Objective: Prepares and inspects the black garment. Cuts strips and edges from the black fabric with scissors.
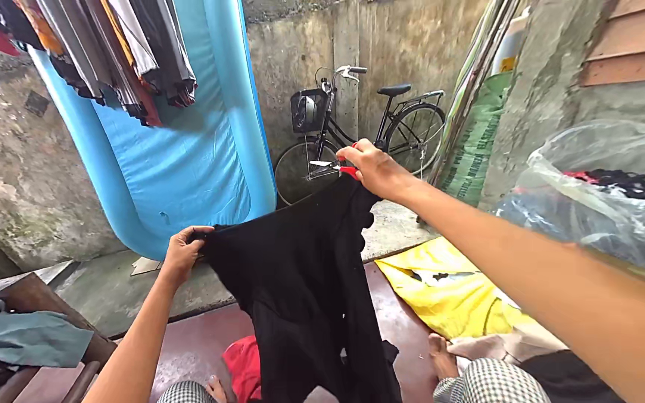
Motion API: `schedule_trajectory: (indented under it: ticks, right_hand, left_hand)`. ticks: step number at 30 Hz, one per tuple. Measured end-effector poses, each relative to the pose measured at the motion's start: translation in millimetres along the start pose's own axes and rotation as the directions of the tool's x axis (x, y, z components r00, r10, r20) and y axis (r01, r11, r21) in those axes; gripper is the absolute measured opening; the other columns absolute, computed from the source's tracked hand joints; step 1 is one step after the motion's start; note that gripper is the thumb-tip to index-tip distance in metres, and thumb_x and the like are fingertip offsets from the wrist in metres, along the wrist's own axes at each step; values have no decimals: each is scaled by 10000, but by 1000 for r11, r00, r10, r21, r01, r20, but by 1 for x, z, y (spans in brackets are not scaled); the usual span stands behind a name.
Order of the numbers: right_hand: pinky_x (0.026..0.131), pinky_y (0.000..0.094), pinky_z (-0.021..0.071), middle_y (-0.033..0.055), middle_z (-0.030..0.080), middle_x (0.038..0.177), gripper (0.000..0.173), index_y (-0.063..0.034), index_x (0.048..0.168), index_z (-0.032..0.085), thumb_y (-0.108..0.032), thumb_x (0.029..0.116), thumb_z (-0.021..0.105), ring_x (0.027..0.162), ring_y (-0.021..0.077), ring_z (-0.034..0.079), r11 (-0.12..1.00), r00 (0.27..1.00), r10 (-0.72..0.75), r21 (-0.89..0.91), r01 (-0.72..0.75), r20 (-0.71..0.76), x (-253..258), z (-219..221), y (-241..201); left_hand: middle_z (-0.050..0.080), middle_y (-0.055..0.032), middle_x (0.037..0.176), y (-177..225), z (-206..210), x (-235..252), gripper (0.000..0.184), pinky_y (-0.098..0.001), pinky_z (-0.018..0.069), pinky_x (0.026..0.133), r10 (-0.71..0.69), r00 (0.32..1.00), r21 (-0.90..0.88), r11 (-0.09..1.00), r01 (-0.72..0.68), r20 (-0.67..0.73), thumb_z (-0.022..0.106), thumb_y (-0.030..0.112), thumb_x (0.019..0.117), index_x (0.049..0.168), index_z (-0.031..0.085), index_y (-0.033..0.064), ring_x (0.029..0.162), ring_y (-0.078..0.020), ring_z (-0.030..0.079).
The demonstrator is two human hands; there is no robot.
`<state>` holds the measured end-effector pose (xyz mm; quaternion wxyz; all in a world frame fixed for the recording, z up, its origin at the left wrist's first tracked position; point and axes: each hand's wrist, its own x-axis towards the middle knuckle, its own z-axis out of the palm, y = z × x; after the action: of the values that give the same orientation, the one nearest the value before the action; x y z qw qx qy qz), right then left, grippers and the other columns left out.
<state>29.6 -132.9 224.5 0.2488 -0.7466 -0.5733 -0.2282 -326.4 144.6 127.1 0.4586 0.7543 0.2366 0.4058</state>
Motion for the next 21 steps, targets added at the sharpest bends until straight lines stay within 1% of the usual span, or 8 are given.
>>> schedule_trajectory:
  ticks: [3, 5, 8, 11, 15, 17, 19, 21]
  right_hand:
    - [848, 610, 550, 304, 541, 1242, 398, -15, 1318, 597, 55, 931, 657, 1031, 484, 639, 997, 999, -50, -56, 49, -6, 16, -20, -8]
    - [843, 604, 555, 296, 540, 1253, 354, -20, 1314, 600, 13, 964, 644, 1027, 476, 647, 994, 998, -59, -95, 59, 1, 21, -29, -12]
    - [811, 611, 566, 289, 529, 1277, 351, -46, 1338, 589, -31, 989, 631, 984, 475, 661, 987, 998, -56, -153, 57, 14, 27, -34, -12]
    - [812, 621, 559, 293, 522, 1289, 391, -47, 1347, 584, 29, 967, 630, 993, 486, 654, 985, 999, -39, -166, 42, 16, 31, -34, -13]
    - [805, 639, 553, 305, 521, 1275, 396, -35, 1337, 583, 52, 953, 632, 999, 506, 645, 984, 999, -25, -175, 29, 27, 35, -36, -15]
    - [805, 646, 550, 308, 517, 1271, 382, -34, 1331, 580, 41, 959, 628, 1003, 508, 643, 984, 999, -30, -177, 35, 32, 36, -35, -15]
    - [810, 656, 542, 312, 514, 1272, 364, -28, 1328, 576, 24, 971, 624, 1017, 514, 636, 984, 999, -33, -172, 39, 33, 39, -36, -18]
    - [813, 658, 541, 320, 511, 1277, 365, -22, 1329, 574, 24, 970, 625, 1013, 523, 636, 984, 999, -36, -173, 41, 32, 41, -36, -22]
  left_hand:
    - [715, -89, 1046, 24, -3, 3, 230, -342, 566, 774, 76, 997, 62, 995, -77, 21, 534, -142, 941, 1041, 684, 1, 857, -141, 668]
    - [695, -106, 1129, 40, -5, 2, 290, -358, 557, 797, 138, 987, 111, 983, -146, 76, 560, -168, 908, 1117, 666, 4, 904, -149, 659]
    - [700, -128, 1177, 36, -11, 21, 455, -380, 577, 841, 173, 981, 32, 984, -177, 85, 540, -184, 890, 1302, 602, -1, 969, -188, 687]
    - [725, -128, 1099, 32, -9, 28, 492, -379, 587, 786, 87, 996, -118, 989, -85, 6, 442, -198, 891, 1314, 593, 2, 924, -195, 705]
    - [686, -67, 923, 37, -2, 26, 307, -330, 576, 721, -27, 999, -316, 949, 15, -34, 446, -54, 978, 1209, 634, 17, 787, -146, 666]
    - [686, -78, 914, 38, -2, 28, 281, -329, 579, 721, 18, 1000, -245, 969, -16, 4, 534, -36, 923, 1175, 654, 1, 777, -143, 661]
    - [695, -107, 915, 41, -1, 32, 288, -344, 574, 740, 59, 998, -53, 997, -58, 28, 688, -30, 893, 1180, 669, -20, 778, -151, 660]
    - [715, -132, 945, 44, 0, 36, 267, -394, 567, 792, 55, 998, 155, 986, -59, 30, 772, 69, 892, 1139, 707, -9, 816, -176, 671]
